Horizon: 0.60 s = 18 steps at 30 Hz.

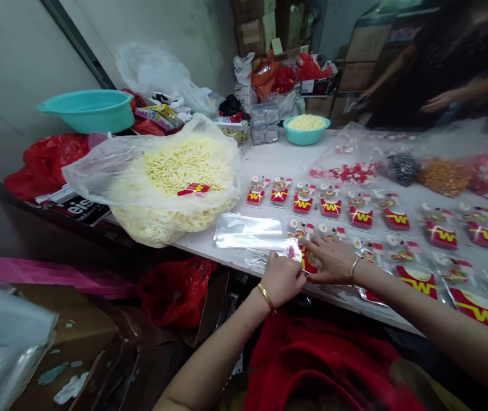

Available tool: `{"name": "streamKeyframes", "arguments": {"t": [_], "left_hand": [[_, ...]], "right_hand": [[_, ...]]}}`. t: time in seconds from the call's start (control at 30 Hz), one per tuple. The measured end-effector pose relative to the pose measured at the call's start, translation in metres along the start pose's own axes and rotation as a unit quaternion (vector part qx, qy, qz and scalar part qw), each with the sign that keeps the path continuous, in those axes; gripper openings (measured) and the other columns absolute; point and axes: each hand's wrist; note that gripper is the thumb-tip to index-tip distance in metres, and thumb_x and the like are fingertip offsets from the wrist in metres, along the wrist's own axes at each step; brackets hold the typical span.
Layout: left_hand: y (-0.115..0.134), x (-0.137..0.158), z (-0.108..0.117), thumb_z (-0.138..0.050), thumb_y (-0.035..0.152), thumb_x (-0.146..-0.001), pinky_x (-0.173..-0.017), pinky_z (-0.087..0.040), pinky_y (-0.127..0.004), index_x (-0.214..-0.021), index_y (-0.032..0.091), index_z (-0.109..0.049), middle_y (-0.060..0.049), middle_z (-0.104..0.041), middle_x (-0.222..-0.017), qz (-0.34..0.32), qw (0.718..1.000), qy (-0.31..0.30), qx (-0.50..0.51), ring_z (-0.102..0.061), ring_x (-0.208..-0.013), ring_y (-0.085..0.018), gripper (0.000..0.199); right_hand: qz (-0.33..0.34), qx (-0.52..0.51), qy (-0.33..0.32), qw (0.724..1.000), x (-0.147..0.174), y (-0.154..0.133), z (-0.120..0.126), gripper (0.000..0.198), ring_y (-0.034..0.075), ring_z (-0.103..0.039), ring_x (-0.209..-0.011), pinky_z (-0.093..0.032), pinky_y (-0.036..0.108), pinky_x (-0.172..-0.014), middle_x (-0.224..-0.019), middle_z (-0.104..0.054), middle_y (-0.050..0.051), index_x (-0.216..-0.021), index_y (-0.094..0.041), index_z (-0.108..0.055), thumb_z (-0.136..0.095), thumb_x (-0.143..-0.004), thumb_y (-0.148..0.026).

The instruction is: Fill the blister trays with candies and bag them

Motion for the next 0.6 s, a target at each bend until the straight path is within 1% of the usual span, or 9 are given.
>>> {"name": "streamKeyframes", "arguments": {"t": [0.1, 0.17, 0.27, 0.33, 0.4, 0.47, 0.53, 0.57, 0.6], "left_hand": [[-0.001, -0.024, 0.016, -0.05, 0.039, -0.087, -0.082, -0.033, -0.036, -0.095, 0.023, -0.064, -0.005, -0.065, -0.094, -0.073, 0.997, 0.004, 0.022, -0.057, -0.09, -0.02, 0.023], [-0.003, -0.044, 0.018, -0.056, 0.043, -0.084, -0.084, -0.034, -0.036, -0.108, 0.028, -0.061, -0.005, -0.06, -0.108, -0.122, 0.992, -0.011, 0.019, -0.053, -0.101, -0.022, 0.029], [-0.003, -0.07, 0.007, -0.067, 0.048, -0.074, -0.085, -0.037, -0.035, -0.114, 0.029, -0.058, -0.006, -0.055, -0.115, -0.188, 0.979, -0.085, 0.007, -0.05, -0.107, -0.024, 0.045], [-0.002, -0.082, -0.003, -0.07, 0.052, -0.069, -0.086, -0.038, -0.037, -0.114, 0.027, -0.058, -0.008, -0.055, -0.116, -0.206, 0.972, -0.112, -0.014, -0.05, -0.107, -0.026, 0.053], [-0.001, -0.091, -0.012, -0.071, 0.054, -0.066, -0.088, -0.038, -0.04, -0.113, 0.026, -0.058, -0.009, -0.055, -0.116, -0.211, 0.969, -0.127, -0.035, -0.049, -0.107, -0.028, 0.056], [-0.002, -0.097, -0.018, -0.072, 0.053, -0.066, -0.09, -0.038, -0.042, -0.111, 0.026, -0.059, -0.01, -0.054, -0.117, -0.212, 0.964, -0.153, -0.041, -0.049, -0.108, -0.029, 0.054], [-0.006, -0.102, -0.022, -0.07, 0.049, -0.07, -0.091, -0.037, -0.042, -0.106, 0.027, -0.061, -0.009, -0.054, -0.119, -0.206, 0.961, -0.181, -0.027, -0.049, -0.109, -0.027, 0.043], [-0.009, -0.104, -0.023, -0.068, 0.046, -0.073, -0.092, -0.037, -0.041, -0.102, 0.026, -0.062, -0.008, -0.054, -0.12, -0.203, 0.961, -0.19, -0.014, -0.048, -0.11, -0.026, 0.035], [-0.012, -0.105, -0.024, -0.065, 0.044, -0.077, -0.093, -0.037, -0.04, -0.098, 0.026, -0.063, -0.007, -0.054, -0.121, -0.201, 0.961, -0.191, 0.004, -0.048, -0.111, -0.025, 0.027]], "right_hand": [[0.041, -0.02, 0.031, 0.998, 0.023, 0.023, 0.006, 0.083, 0.033, -0.053, -0.103, -0.038, 0.044, -0.088, -0.117, -0.056, 0.016, -0.13, -0.013, -0.044, -0.066, -0.062, -0.056], [0.06, -0.034, 0.032, 0.997, 0.034, 0.038, 0.007, 0.078, 0.031, -0.054, -0.098, -0.04, 0.042, -0.086, -0.111, -0.059, 0.014, -0.12, -0.014, -0.049, -0.07, -0.057, -0.055], [0.092, -0.049, 0.016, 0.994, 0.04, 0.056, 0.003, 0.074, 0.03, -0.055, -0.094, -0.041, 0.042, -0.084, -0.106, -0.06, 0.012, -0.113, -0.016, -0.052, -0.073, -0.053, -0.054], [0.118, -0.059, 0.007, 0.991, 0.039, 0.065, -0.004, 0.077, 0.03, -0.055, -0.097, -0.039, 0.043, -0.088, -0.108, -0.06, 0.012, -0.115, -0.016, -0.051, -0.074, -0.052, -0.054], [0.136, -0.068, 0.005, 0.988, 0.036, 0.072, -0.012, 0.082, 0.031, -0.052, -0.105, -0.034, 0.046, -0.096, -0.113, -0.059, 0.013, -0.119, -0.016, -0.05, -0.075, -0.051, -0.054], [0.142, -0.08, 0.011, 0.987, 0.033, 0.079, -0.019, 0.088, 0.033, -0.047, -0.116, -0.025, 0.049, -0.104, -0.121, -0.057, 0.014, -0.125, -0.015, -0.048, -0.074, -0.051, -0.057], [0.134, -0.089, 0.037, 0.986, 0.034, 0.086, -0.025, 0.096, 0.035, -0.036, -0.127, -0.015, 0.051, -0.108, -0.132, -0.05, 0.016, -0.132, -0.016, -0.043, -0.071, -0.053, -0.063], [0.118, -0.089, 0.06, 0.987, 0.037, 0.089, -0.028, 0.1, 0.035, -0.03, -0.132, -0.012, 0.052, -0.108, -0.138, -0.045, 0.016, -0.136, -0.016, -0.04, -0.069, -0.054, -0.066], [0.086, -0.088, 0.09, 0.988, 0.042, 0.093, -0.03, 0.103, 0.035, -0.025, -0.135, -0.01, 0.053, -0.109, -0.142, -0.039, 0.016, -0.14, -0.016, -0.035, -0.066, -0.057, -0.069]]}}
Point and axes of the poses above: each hand's wrist, its own x-axis away from the middle knuckle, its own z-axis out of the back of the hand, y = z × x
